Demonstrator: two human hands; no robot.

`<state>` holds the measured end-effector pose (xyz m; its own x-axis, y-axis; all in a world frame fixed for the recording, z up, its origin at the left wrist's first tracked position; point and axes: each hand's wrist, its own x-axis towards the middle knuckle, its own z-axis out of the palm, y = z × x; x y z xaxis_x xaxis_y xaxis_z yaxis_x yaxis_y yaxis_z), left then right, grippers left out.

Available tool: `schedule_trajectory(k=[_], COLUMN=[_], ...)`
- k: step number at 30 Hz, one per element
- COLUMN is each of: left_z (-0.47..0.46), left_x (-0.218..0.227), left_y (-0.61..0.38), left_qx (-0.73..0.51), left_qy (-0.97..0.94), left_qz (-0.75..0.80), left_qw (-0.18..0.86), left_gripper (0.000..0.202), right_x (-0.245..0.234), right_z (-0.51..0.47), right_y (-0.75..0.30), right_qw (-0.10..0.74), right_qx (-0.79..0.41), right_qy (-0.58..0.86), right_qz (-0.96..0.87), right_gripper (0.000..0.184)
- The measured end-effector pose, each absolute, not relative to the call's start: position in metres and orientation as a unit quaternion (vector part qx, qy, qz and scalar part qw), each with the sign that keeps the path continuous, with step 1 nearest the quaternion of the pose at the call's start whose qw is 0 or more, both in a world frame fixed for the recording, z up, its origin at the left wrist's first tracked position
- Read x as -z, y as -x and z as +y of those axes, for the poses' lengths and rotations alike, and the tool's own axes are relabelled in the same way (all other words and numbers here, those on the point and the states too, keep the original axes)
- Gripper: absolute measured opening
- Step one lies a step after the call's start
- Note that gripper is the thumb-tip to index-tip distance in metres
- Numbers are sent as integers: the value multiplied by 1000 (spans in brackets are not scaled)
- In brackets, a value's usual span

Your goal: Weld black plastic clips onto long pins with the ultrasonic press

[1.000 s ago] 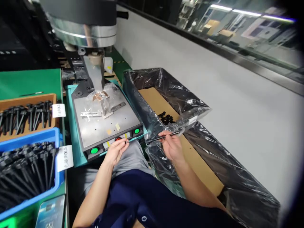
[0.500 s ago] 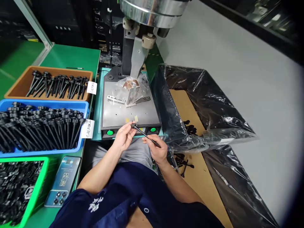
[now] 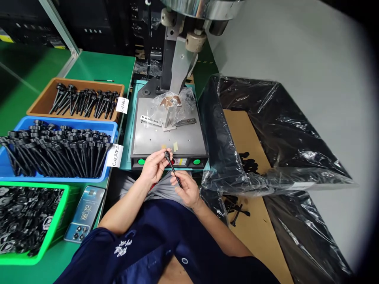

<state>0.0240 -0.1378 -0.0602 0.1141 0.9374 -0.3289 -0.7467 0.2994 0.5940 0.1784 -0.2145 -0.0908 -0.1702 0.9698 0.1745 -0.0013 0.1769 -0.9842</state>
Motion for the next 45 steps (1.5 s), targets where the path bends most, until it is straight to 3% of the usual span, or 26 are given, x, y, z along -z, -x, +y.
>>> schedule_trajectory(k=[5, 11, 16, 23, 28, 33, 36, 40, 45], left_z=[-141, -141, -143, -149, -144, -142, -140, -119, -73], left_x=[60, 61, 61, 69, 67, 58, 58, 65, 66], left_y=[-19, -10, -5, -9, -8, -12, -18, -21, -18], left_qx=[-558, -560, -558, -568, -553, -502, -477, -530, -591], left_qy=[-169, -177, -207, -353, -434, -527, -570, -432, -210], left_qz=[349, 366, 367, 385, 415, 414, 405, 440, 437], left_qw=[734, 722, 715, 636, 578, 546, 532, 583, 645], left_gripper=[20, 18, 19, 38, 31, 24, 26, 41, 44], right_x=[87, 71, 68, 76, 85, 76, 71, 67, 61], right_z=[-210, -206, -209, -207, -196, -169, -153, -131, -104], right_y=[-162, -158, -152, -148, -151, -155, -155, -162, -175], right_qw=[494, 473, 496, 513, 501, 524, 538, 564, 588], right_qx=[-615, -740, -704, -685, -686, -712, -704, -671, -642], right_qy=[493, 408, 427, 429, 414, 365, 365, 394, 419], right_qz=[-368, -249, -276, -288, -329, -290, -287, -276, -259], right_gripper=[29, 28, 26, 27, 27, 41, 35, 31, 33])
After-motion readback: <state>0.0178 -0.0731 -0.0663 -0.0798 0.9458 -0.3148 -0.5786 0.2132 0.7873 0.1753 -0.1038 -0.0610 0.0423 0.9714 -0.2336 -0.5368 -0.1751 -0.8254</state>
